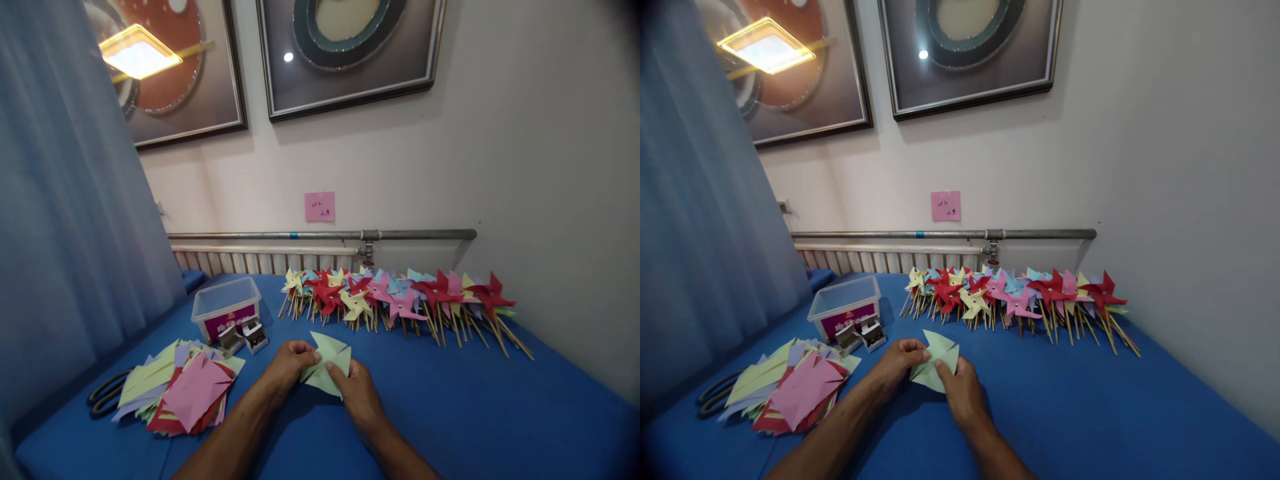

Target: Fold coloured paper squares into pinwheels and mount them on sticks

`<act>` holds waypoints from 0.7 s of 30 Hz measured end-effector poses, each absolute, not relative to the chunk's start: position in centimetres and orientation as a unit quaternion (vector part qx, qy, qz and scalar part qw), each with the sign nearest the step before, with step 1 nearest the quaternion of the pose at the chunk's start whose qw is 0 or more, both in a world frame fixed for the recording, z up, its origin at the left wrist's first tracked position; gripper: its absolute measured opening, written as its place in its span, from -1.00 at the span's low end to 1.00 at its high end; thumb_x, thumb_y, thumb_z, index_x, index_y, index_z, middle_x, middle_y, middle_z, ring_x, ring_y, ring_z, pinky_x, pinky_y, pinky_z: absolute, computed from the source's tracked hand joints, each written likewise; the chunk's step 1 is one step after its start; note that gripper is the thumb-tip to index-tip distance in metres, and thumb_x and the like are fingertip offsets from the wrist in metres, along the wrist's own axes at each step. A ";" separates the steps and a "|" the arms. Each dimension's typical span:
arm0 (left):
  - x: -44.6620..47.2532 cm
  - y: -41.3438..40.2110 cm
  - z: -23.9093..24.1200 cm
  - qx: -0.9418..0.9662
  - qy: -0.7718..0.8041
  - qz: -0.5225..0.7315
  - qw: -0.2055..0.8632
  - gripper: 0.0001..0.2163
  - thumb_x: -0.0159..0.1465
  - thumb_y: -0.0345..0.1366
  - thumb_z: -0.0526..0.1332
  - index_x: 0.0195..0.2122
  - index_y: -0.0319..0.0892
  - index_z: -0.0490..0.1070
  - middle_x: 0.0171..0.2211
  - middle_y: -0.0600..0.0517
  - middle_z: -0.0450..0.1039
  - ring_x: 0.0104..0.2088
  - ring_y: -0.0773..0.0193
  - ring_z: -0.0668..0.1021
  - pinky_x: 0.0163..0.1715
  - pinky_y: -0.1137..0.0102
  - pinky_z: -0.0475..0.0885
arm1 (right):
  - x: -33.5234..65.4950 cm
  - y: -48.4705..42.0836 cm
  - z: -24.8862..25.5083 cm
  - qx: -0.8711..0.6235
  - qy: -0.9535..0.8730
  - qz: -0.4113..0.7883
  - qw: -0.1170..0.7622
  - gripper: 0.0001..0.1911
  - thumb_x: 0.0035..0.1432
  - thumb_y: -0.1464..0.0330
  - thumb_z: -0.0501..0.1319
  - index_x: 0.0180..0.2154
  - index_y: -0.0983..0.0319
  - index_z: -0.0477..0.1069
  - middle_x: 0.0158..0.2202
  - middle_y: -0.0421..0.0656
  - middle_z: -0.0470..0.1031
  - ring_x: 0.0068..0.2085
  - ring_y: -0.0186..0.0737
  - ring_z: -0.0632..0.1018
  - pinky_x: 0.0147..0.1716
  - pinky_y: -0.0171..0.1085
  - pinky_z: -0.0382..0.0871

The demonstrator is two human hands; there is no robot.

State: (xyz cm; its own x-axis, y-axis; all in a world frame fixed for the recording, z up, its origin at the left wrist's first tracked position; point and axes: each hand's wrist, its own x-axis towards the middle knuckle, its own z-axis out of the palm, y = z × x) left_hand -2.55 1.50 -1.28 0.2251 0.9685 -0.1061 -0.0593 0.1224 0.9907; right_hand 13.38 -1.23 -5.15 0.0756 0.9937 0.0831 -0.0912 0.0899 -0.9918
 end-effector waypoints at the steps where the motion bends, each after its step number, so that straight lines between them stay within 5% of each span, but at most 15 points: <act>1: -2.5 1.4 -1.2 0.502 0.450 0.424 0.604 -0.63 -0.18 -0.08 0.51 -0.52 -0.20 0.43 -0.59 0.08 0.43 -0.56 0.34 0.37 -0.47 0.40 0.23 | 13.4 -1.3 -5.0 -0.470 -0.484 0.486 0.556 -0.59 -0.01 0.05 0.41 -0.26 0.24 0.63 -0.38 -0.07 0.68 -0.34 0.01 0.65 -0.38 -0.19 0.50; 13: -2.6 1.8 -1.9 0.521 0.465 0.408 0.588 -0.71 -0.13 -0.13 0.44 -0.54 -0.15 0.37 -0.60 0.12 0.40 -0.59 0.37 0.34 -0.50 0.40 0.20 | 13.3 -1.5 -5.0 -0.453 -0.513 0.484 0.545 -0.51 0.05 0.00 0.37 -0.16 0.25 0.63 -0.34 -0.08 0.69 -0.31 0.03 0.66 -0.32 -0.15 0.52; 21: -2.3 1.6 -1.7 0.524 0.490 0.382 0.583 -0.79 -0.05 -0.18 0.39 -0.51 -0.15 0.41 -0.56 0.08 0.46 -0.55 0.33 0.39 -0.46 0.40 0.26 | 13.3 -0.8 -5.3 -0.426 -0.439 0.536 0.582 -0.30 0.01 -0.27 0.31 -0.20 0.23 0.56 -0.36 -0.08 0.66 -0.35 -0.02 0.63 -0.38 -0.19 0.47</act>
State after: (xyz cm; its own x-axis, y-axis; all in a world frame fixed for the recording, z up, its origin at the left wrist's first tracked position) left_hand -2.33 1.63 -1.70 0.2283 0.9584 -0.1712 0.0679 0.1597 0.9848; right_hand 13.32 -0.83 -5.27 0.0398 0.9977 0.0545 -0.2489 0.0627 -0.9665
